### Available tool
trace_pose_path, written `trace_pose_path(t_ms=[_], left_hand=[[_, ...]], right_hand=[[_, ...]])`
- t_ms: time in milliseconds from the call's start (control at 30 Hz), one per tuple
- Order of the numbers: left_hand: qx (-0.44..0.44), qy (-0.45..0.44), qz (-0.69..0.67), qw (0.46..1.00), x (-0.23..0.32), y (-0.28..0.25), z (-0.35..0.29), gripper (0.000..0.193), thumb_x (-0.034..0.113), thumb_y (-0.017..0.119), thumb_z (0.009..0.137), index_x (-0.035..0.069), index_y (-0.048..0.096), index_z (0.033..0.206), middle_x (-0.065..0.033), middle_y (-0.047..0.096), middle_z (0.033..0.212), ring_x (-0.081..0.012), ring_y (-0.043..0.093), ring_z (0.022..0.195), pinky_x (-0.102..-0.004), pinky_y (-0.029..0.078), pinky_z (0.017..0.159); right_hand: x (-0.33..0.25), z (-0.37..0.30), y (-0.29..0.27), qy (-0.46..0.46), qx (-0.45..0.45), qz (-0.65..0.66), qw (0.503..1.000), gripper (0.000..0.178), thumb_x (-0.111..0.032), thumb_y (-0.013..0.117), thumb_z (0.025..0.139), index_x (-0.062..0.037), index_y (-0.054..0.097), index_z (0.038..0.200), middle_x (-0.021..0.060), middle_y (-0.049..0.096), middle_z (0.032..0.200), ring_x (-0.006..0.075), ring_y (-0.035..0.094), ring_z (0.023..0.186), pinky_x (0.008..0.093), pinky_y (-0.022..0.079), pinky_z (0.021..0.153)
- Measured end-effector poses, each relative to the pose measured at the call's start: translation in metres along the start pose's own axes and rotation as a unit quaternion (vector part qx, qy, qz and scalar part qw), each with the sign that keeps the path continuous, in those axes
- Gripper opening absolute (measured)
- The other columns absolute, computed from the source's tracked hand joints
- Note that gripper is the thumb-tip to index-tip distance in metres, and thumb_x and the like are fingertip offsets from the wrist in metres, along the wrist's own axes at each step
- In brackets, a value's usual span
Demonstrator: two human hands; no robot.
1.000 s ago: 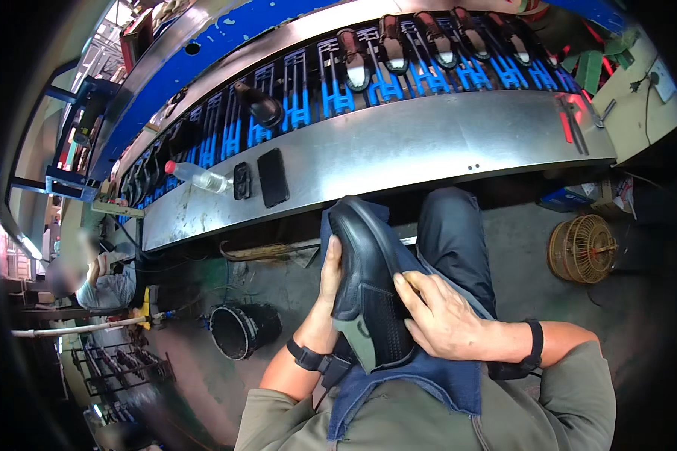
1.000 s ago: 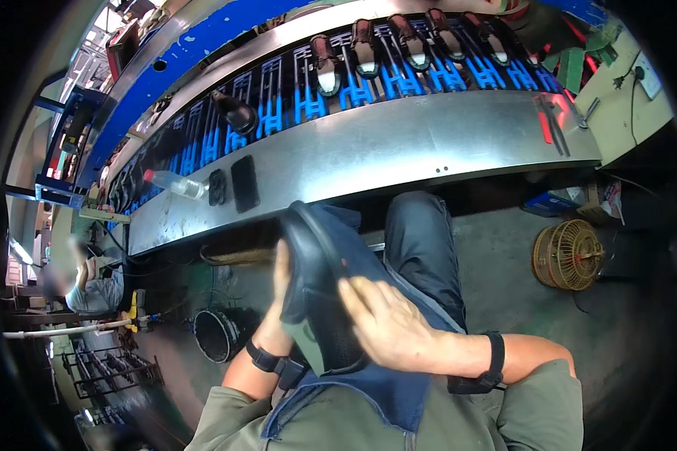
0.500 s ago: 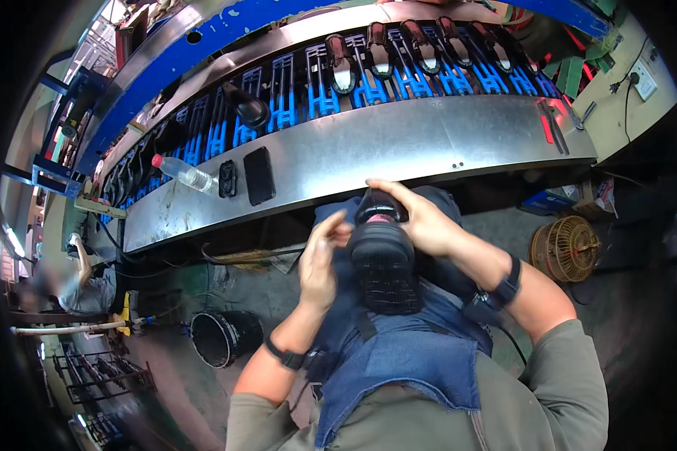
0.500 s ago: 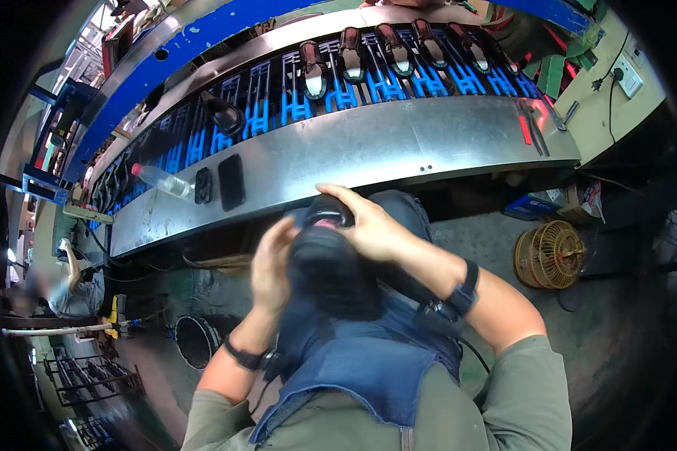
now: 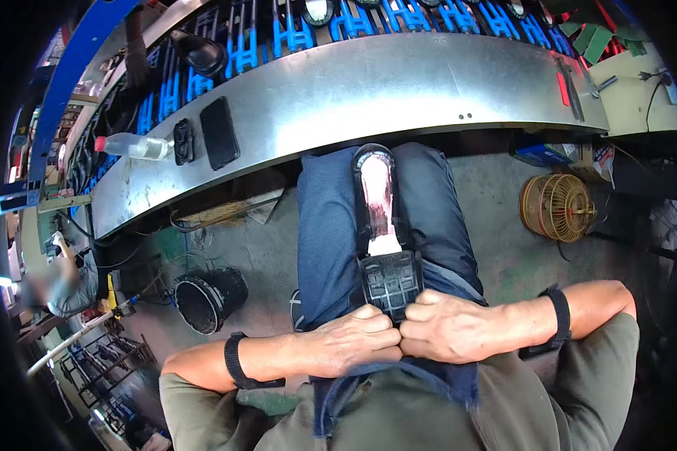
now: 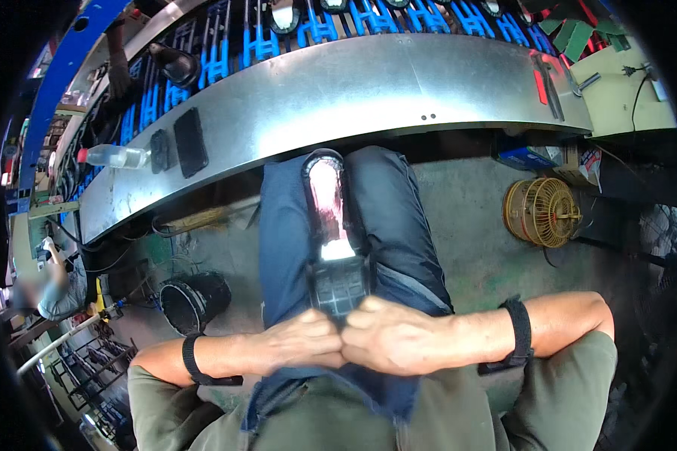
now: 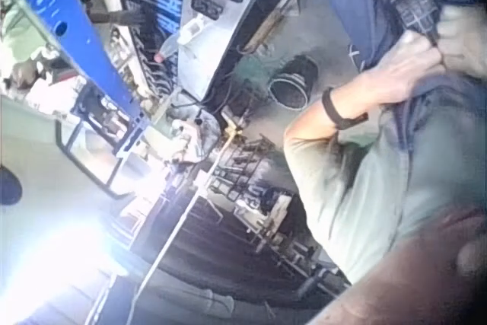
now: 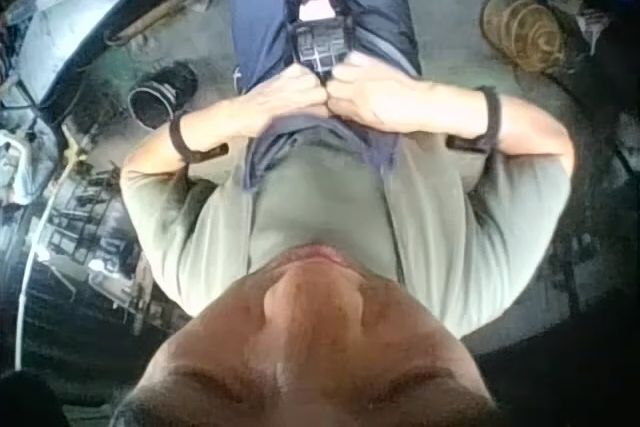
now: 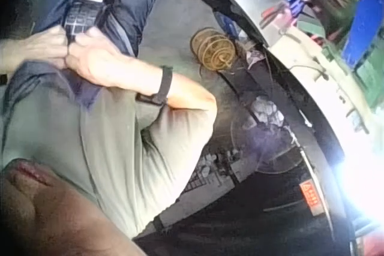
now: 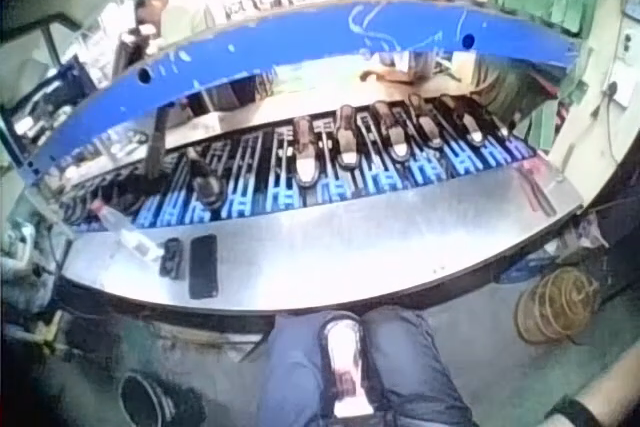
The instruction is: Manipulating shoe uppers and soles during the manufacturing process on an assembly line.
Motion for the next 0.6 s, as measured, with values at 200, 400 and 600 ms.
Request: trace_pose_path(t_ms=[200,400,600], left_hand=[[0.262,0.053,0.018,0.963,-0.068,-0.024,-0.007,0.017,0.017,0.068,0.078,0.011,0.063,0.092,-0.0017,0.056,0.093,-0.0190,0.055,0.090,-0.0334,0.042,0.080],[0.426,-0.049,-0.314,0.847,-0.115,-0.067,-0.007,0.034,0.015,0.084,0.079,0.000,0.065,0.101,-0.0109,0.060,0.096,-0.0259,0.058,0.083,-0.0367,0.046,0.072],[0.408,-0.196,-0.344,0.822,-0.156,-0.083,0.004,0.027,0.014,0.078,0.086,-0.002,0.063,0.102,-0.0120,0.059,0.091,-0.0236,0.057,0.079,-0.0345,0.047,0.069]], right_hand=[[0.076,0.012,-0.045,0.028,0.062,0.015,0.998,0.019,-0.020,0.076,0.078,-0.0129,0.060,0.085,0.0012,0.052,0.085,0.0219,0.050,0.082,0.0374,0.040,0.076],[0.111,0.031,-0.095,0.175,0.237,0.202,0.934,0.036,-0.019,0.085,0.076,-0.0054,0.060,0.099,0.0102,0.057,0.097,0.0289,0.056,0.086,0.0388,0.046,0.075],[0.150,0.043,-0.085,0.319,0.278,0.164,0.891,0.043,-0.016,0.083,0.081,-0.0023,0.053,0.108,0.0121,0.054,0.095,0.0271,0.058,0.081,0.0383,0.050,0.068]])
Point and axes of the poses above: each hand's wrist, its own z-axis towards the middle knuckle, its own y-axis out of the palm, x = y × z, the point moved 2 cm from there along z, towards the middle knuckle
